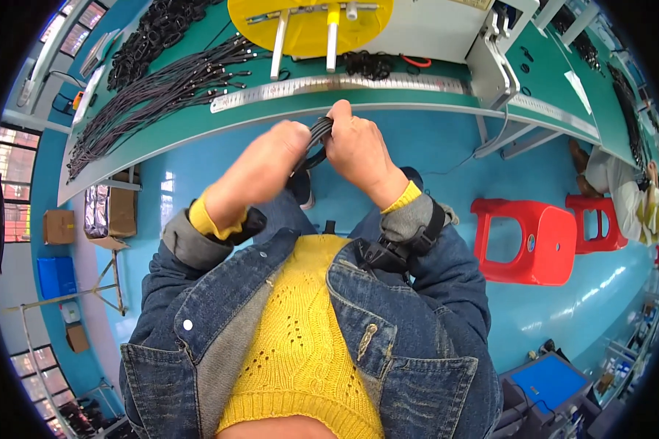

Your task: The person picks up a cable, winds it around the pegs of a machine, and removes the coiled cable. They then secure the coil with a rubber band and set it aside before repeating the process.

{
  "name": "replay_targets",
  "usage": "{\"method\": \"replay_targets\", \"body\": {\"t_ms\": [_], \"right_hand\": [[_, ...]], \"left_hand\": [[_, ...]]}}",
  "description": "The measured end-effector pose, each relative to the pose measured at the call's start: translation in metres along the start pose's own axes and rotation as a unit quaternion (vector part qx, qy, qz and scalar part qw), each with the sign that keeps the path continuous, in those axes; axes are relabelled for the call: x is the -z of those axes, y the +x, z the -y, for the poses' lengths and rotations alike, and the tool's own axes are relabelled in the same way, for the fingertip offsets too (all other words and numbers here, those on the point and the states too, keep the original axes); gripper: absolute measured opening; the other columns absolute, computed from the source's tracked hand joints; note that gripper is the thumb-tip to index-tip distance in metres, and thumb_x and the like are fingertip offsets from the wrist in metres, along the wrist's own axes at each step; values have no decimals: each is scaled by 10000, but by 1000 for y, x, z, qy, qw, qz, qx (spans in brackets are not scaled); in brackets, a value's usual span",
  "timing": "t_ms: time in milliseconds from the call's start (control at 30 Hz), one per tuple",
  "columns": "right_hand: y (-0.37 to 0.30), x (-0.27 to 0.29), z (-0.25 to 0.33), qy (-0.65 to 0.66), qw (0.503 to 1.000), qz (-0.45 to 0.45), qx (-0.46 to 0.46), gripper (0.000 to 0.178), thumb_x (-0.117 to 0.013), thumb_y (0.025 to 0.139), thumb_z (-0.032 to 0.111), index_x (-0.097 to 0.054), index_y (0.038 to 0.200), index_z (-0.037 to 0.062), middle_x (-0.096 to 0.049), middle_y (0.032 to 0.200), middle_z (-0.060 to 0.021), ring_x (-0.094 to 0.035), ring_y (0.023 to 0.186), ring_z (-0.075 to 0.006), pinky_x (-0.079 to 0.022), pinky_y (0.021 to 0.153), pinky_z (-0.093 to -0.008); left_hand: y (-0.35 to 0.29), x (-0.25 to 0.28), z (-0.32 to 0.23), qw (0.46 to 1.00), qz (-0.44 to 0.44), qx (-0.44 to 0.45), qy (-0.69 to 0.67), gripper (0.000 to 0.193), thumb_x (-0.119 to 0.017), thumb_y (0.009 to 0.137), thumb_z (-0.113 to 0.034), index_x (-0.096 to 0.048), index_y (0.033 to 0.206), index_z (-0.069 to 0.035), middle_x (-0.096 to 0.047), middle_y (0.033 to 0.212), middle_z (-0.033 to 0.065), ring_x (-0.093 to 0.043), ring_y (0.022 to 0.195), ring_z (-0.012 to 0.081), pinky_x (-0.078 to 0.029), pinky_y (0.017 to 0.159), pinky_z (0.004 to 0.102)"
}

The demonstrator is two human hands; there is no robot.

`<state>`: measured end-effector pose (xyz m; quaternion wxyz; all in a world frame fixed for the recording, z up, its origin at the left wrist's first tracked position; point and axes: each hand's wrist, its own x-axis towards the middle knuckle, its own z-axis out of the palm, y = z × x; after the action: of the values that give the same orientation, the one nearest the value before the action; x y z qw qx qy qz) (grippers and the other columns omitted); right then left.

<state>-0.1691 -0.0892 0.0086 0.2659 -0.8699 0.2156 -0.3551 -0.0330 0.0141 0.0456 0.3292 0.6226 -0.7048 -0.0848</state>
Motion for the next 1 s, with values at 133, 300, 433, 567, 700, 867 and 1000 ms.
{"method": "replay_targets", "body": {"t_ms": [133,300,433,567,700,867,1000], "right_hand": [[-7,-9,4,62,998,14,6,142,-525,775,13,-415,865,10,-568,672,-212,-560,667,-422,-430,531,-445],[-11,-13,3,135,988,68,-24,104,-511,796,29,-419,839,8,-566,666,-212,-552,674,-433,-421,533,-452],[-22,-25,-8,118,990,76,-23,158,-516,827,99,-401,815,-9,-549,630,-242,-547,631,-434,-420,530,-492],[-20,-29,-11,137,988,64,-33,168,-494,841,121,-400,804,-13,-547,624,-241,-546,627,-437,-422,527,-491],[-22,-29,-17,117,992,51,-9,156,-502,819,107,-407,806,-16,-551,612,-231,-559,625,-426,-426,523,-487],[-28,-26,-13,19,992,125,0,175,-532,783,109,-417,823,-17,-564,615,-218,-576,628,-408,-436,523,-476],[-22,-17,-4,-142,931,323,96,221,-590,727,129,-453,844,-1,-589,645,-192,-594,651,-383,-455,543,-449]], "left_hand": [[1,2,1,893,114,215,-379,394,-424,920,-383,-550,910,-10,-579,854,119,-601,692,238,-498,586,323],[6,13,-13,745,253,377,-489,495,-404,912,-482,-576,973,-22,-601,893,105,-631,765,214,-537,619,311],[13,13,-1,772,333,396,-368,502,-443,897,-478,-561,1032,-9,-615,882,120,-647,743,201,-545,575,291],[9,-6,4,726,246,457,-451,509,-473,885,-474,-550,1034,6,-626,866,130,-648,665,180,-533,526,251],[14,-3,5,704,303,435,-473,459,-520,874,-434,-554,989,10,-628,860,131,-640,639,165,-524,505,235],[6,-18,20,701,399,430,-406,393,-552,864,-388,-554,945,-3,-629,791,124,-622,581,150,-510,480,231],[-10,-42,31,667,512,426,-334,414,-620,817,-401,-562,854,7,-630,721,113,-605,532,130,-497,468,220]]}}
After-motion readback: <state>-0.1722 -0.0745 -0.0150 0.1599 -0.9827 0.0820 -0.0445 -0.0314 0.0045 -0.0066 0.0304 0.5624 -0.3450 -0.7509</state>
